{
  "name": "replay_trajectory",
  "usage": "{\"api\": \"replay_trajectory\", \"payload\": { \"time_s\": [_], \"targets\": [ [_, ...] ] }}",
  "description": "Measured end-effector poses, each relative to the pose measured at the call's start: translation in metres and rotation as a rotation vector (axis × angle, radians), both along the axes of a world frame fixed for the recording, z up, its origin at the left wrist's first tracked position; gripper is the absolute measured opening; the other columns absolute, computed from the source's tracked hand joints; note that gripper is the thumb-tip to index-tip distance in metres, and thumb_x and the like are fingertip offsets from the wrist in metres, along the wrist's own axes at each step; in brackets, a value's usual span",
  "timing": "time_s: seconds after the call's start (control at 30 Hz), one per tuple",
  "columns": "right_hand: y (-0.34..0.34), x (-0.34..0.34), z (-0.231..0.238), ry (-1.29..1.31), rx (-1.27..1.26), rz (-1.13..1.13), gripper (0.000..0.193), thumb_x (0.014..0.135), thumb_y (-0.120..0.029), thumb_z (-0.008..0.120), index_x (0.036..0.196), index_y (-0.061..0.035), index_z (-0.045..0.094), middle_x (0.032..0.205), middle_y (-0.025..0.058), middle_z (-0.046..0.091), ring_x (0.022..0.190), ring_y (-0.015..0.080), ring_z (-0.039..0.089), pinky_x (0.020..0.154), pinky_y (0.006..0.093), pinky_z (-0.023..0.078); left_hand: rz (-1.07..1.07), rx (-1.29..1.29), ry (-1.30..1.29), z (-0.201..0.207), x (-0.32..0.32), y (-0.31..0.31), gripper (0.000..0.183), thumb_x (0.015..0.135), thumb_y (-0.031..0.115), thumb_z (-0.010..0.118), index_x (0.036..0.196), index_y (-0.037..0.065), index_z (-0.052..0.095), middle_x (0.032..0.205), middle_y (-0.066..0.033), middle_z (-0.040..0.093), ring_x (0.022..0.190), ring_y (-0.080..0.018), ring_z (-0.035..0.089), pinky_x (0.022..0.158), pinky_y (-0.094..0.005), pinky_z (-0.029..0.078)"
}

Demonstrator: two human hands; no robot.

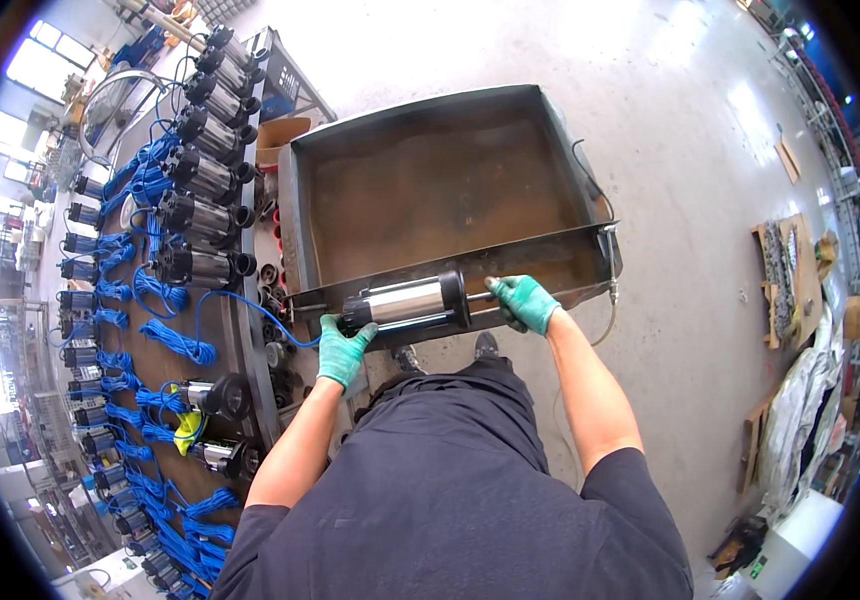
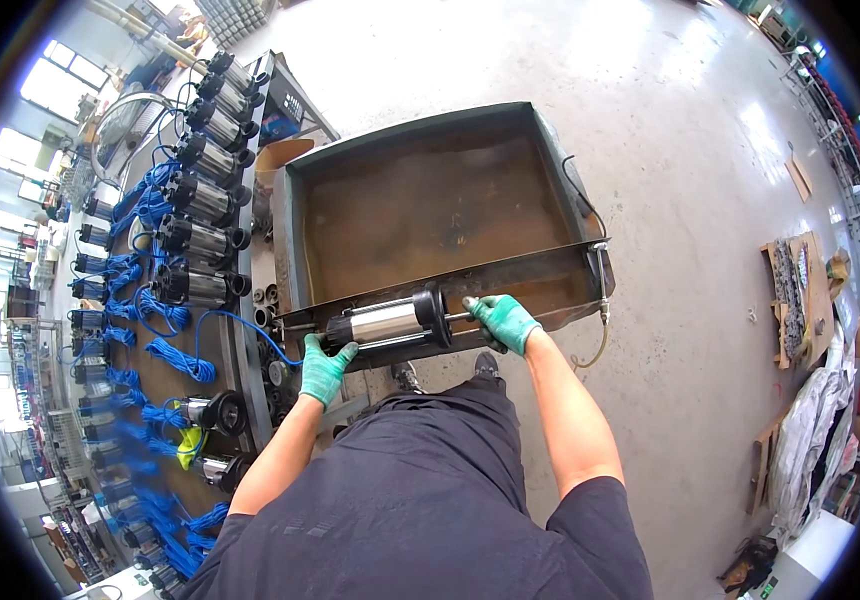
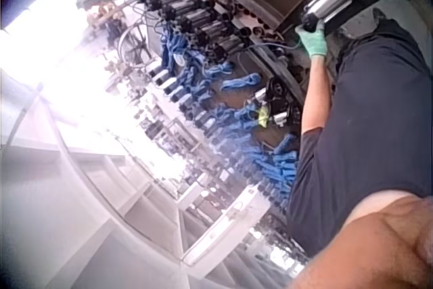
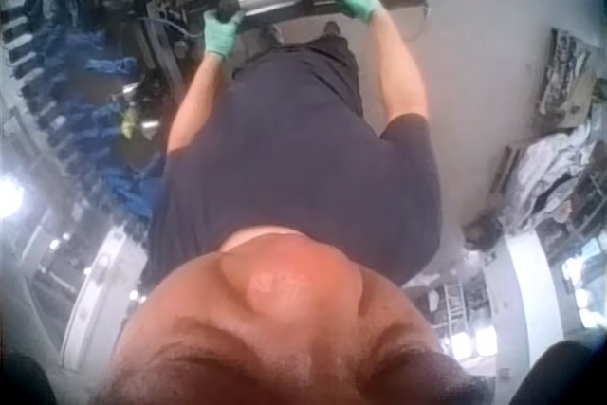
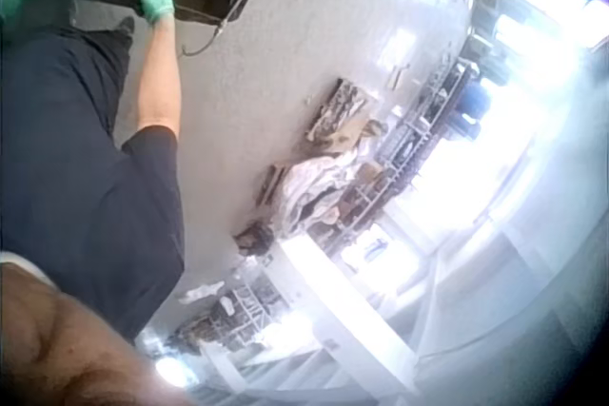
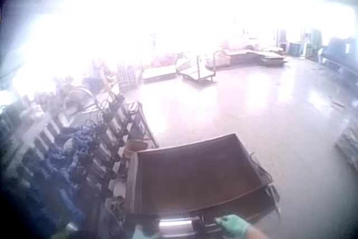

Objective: The person picks up a cylindrical pump component, dips it into a tank of liquid, and then places it on a table with other identical components.

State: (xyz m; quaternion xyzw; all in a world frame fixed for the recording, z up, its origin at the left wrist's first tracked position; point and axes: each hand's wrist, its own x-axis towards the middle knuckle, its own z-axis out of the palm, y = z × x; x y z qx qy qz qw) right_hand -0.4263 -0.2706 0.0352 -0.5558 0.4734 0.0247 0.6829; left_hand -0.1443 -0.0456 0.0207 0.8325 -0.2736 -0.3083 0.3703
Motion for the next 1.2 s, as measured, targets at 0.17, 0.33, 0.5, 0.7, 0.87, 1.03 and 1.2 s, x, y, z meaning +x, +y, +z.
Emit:
{"api": "replay_trajectory", "payload": {
  "time_s": [0.17, 0.33, 0.5, 0.7, 0.87, 1.03, 1.2],
  "targets": [
    [-0.005, 0.011, -0.025, 0.267, -0.391, 0.252, 0.065, 0.106, -0.052, 0.034, 0.090, 0.0016, 0.067, 0.077, 0.0238, 0.068, 0.074, 0.0392, 0.068, 0.074, 0.0489, 0.052, -0.005, 0.003, 0.023, -0.004, 0.003, 0.002, 0.063, 0.080, 0.029, 0.088, 0.117, -0.001, 0.047, 0.106, -0.0139, 0.066, 0.095, -0.0218, 0.061, 0.088, -0.0340, 0.050],
    [0.000, -0.002, -0.047, 0.046, -0.367, 0.032, 0.045, 0.106, -0.041, 0.042, 0.107, -0.0017, 0.064, 0.077, 0.0153, 0.065, 0.066, 0.0289, 0.063, 0.061, 0.0430, 0.050, 0.001, -0.052, 0.068, -0.004, 0.002, -0.004, 0.065, 0.079, 0.029, 0.088, 0.118, -0.002, 0.045, 0.107, -0.0153, 0.066, 0.096, -0.0214, 0.061, 0.088, -0.0343, 0.050],
    [-0.016, -0.019, -0.027, -0.220, 0.256, -0.042, 0.041, 0.100, -0.039, 0.062, 0.114, -0.0011, 0.058, 0.087, 0.0115, 0.068, 0.069, 0.0193, 0.067, 0.059, 0.0329, 0.056, 0.034, -0.042, 0.021, -0.007, 0.001, -0.001, 0.060, 0.079, 0.020, 0.086, 0.116, -0.002, 0.044, 0.103, -0.0132, 0.068, 0.092, -0.0190, 0.063, 0.085, -0.0323, 0.052],
    [-0.019, -0.026, -0.036, -0.224, 0.098, 0.100, 0.052, 0.098, -0.053, 0.060, 0.095, -0.0015, 0.067, 0.068, 0.0091, 0.065, 0.060, 0.0190, 0.065, 0.055, 0.0310, 0.052, 0.019, -0.022, -0.014, -0.012, 0.001, 0.002, 0.064, 0.078, 0.022, 0.087, 0.118, -0.002, 0.043, 0.104, -0.0144, 0.067, 0.093, -0.0217, 0.064, 0.088, -0.0342, 0.051],
    [-0.002, 0.001, -0.035, 0.007, 0.061, -0.139, 0.060, 0.102, -0.055, 0.048, 0.068, -0.0068, 0.059, 0.050, 0.0028, 0.045, 0.041, 0.0157, 0.045, 0.042, 0.0338, 0.039, 0.006, -0.068, 0.007, -0.014, 0.002, 0.004, 0.064, 0.077, 0.021, 0.088, 0.117, -0.001, 0.043, 0.104, -0.0138, 0.066, 0.093, -0.0217, 0.063, 0.088, -0.0344, 0.051],
    [0.008, 0.002, -0.047, -0.080, -0.163, -0.205, 0.027, 0.104, -0.025, 0.050, 0.110, -0.0050, 0.068, 0.075, 0.0048, 0.062, 0.064, 0.0173, 0.061, 0.060, 0.0324, 0.050, 0.035, -0.055, 0.032, -0.005, -0.004, 0.002, 0.063, 0.077, 0.020, 0.089, 0.116, -0.001, 0.043, 0.104, -0.0142, 0.066, 0.092, -0.0214, 0.062, 0.087, -0.0346, 0.051],
    [-0.004, -0.024, -0.044, -0.328, -1.098, 0.273, 0.025, 0.099, -0.014, 0.056, 0.121, -0.0060, 0.066, 0.092, 0.0085, 0.068, 0.083, 0.0181, 0.065, 0.078, 0.0335, 0.053, 0.040, -0.074, 0.025, -0.010, -0.001, 0.005, 0.062, 0.078, 0.020, 0.088, 0.115, 0.000, 0.044, 0.104, -0.0140, 0.066, 0.093, -0.0221, 0.063, 0.087, -0.0348, 0.051]
  ]
}}
